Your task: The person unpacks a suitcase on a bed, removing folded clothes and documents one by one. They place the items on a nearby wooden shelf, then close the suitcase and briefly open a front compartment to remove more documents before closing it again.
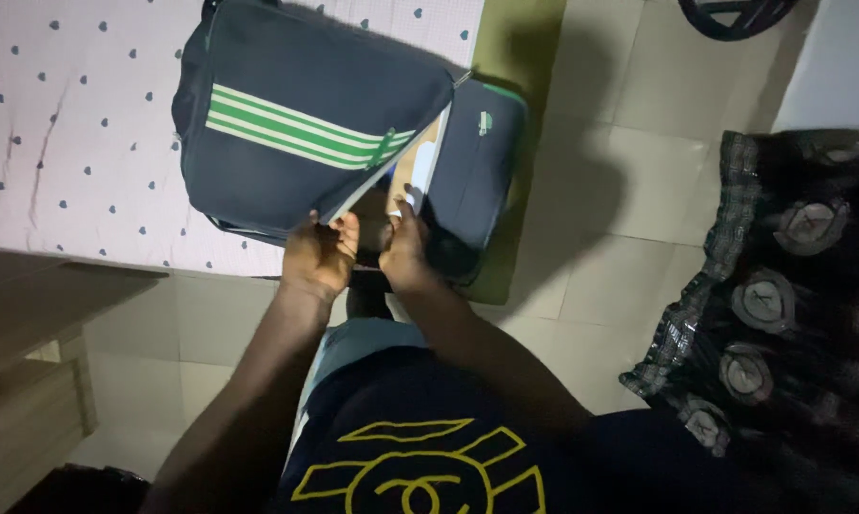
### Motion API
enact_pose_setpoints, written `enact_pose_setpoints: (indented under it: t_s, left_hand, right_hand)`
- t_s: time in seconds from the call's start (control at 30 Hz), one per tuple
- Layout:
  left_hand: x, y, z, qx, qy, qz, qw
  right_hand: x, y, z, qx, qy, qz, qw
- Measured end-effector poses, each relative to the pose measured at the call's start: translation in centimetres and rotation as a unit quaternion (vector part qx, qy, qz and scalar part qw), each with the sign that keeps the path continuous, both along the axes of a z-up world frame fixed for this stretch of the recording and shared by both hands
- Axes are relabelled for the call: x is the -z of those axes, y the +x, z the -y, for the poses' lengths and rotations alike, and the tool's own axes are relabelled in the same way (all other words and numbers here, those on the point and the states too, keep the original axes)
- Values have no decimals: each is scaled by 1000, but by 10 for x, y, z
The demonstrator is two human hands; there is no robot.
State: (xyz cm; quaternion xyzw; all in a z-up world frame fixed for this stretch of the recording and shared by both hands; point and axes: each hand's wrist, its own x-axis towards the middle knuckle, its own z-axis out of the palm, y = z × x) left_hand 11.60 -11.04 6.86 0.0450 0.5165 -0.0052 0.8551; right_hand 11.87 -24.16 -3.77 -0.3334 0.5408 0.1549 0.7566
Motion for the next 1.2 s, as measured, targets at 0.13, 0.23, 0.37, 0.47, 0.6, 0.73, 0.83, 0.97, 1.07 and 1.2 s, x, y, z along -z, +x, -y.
enact_pose_setpoints:
  t_s: [0.13, 0.23, 0.37, 0.47, 0.6, 0.73, 0.83, 0.97, 1.07, 1.2]
  left_hand:
    - [-13, 0, 9, 17, 25, 17, 999]
    - [-30, 6, 12, 44, 33, 3, 998]
    - [-49, 21, 11, 30, 6, 8, 999]
    - [-47, 25, 9, 20, 4, -10, 1000]
    - [-59, 31, 12, 29, 13, 9, 999]
    - [-50, 27, 11, 4, 4, -8, 1000]
    - [-42, 21, 10, 15, -9, 9, 1000]
    - [-46, 17, 7, 34, 14, 13, 999]
    - [-54, 15, 14, 40, -1, -9, 999]
    - [-31, -10, 19, 22, -1, -14, 1000]
  right_hand:
    - [60, -13, -4, 104, 88, 1, 991]
    - [8, 8, -8, 108, 70, -77, 989]
    - [-56, 30, -18, 78, 211, 87, 971]
    - [13, 12, -31, 54, 290, 99, 950]
    - [163, -43, -67, 38, 360, 321, 875]
    - [30, -21, -117, 331, 331, 120, 876]
    - [-3, -22, -124, 388, 333, 143, 847]
    - [16, -34, -115, 372, 384, 297, 791]
    - [24, -33, -112, 375, 412, 253, 791]
    - [42, -33, -107, 374, 453, 194, 785]
